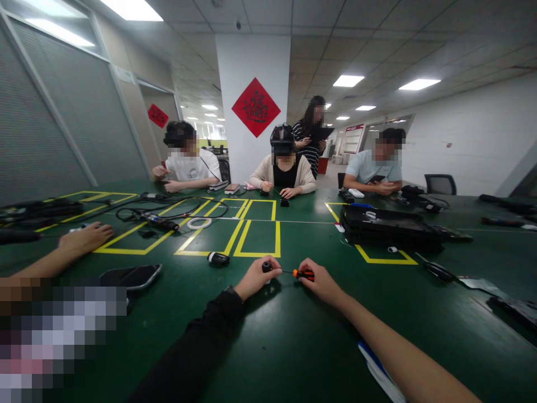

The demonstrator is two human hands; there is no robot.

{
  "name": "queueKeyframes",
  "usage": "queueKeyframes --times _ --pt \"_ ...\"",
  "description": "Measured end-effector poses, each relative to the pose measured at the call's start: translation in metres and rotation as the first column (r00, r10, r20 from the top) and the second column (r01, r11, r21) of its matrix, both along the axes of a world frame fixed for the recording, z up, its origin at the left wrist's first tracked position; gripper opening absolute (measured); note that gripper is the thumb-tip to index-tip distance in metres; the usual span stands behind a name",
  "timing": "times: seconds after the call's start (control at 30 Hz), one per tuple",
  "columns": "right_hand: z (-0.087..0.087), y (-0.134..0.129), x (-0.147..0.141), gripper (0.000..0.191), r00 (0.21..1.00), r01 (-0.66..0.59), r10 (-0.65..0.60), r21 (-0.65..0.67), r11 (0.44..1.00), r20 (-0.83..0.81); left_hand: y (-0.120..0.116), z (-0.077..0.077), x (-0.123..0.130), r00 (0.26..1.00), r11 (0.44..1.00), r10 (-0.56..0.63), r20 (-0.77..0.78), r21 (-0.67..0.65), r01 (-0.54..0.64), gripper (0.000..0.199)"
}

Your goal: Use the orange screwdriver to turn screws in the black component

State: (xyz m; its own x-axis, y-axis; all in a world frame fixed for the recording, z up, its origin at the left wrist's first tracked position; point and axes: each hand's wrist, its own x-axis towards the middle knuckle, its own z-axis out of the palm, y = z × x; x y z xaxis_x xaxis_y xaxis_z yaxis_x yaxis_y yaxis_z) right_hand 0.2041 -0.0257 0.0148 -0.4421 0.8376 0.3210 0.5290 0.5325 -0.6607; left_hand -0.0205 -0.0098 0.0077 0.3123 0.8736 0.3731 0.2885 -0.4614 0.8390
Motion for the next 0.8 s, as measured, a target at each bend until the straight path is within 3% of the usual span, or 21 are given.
queueKeyframes --times 0.33,0.43,0.6,0.8 --pt "0.0045 -0.0002 0.0003 0.023 0.997 -0.029 0.026 0.044 0.999 0.071 -0.0008 0.0021 -0.0001 1.000 1.000 -0.006 -0.006 -0.001 0.006 0.022" --pt "0.0038 -0.0020 0.0005 0.016 0.999 -0.001 0.000 0.024 1.000 0.038 -0.0017 0.0030 0.0005 1.000 1.000 0.000 -0.013 -0.006 0.000 0.022" --pt "0.0040 -0.0031 0.0003 0.022 1.000 0.007 -0.007 -0.016 1.000 0.022 -0.0036 0.0053 0.0010 1.000 1.000 -0.005 -0.011 -0.006 0.005 0.020" --pt "0.0056 -0.0004 0.0003 0.021 0.998 -0.028 0.025 0.050 0.998 0.059 -0.0033 0.0049 0.0009 1.000 1.000 0.001 -0.012 -0.009 -0.001 0.021"
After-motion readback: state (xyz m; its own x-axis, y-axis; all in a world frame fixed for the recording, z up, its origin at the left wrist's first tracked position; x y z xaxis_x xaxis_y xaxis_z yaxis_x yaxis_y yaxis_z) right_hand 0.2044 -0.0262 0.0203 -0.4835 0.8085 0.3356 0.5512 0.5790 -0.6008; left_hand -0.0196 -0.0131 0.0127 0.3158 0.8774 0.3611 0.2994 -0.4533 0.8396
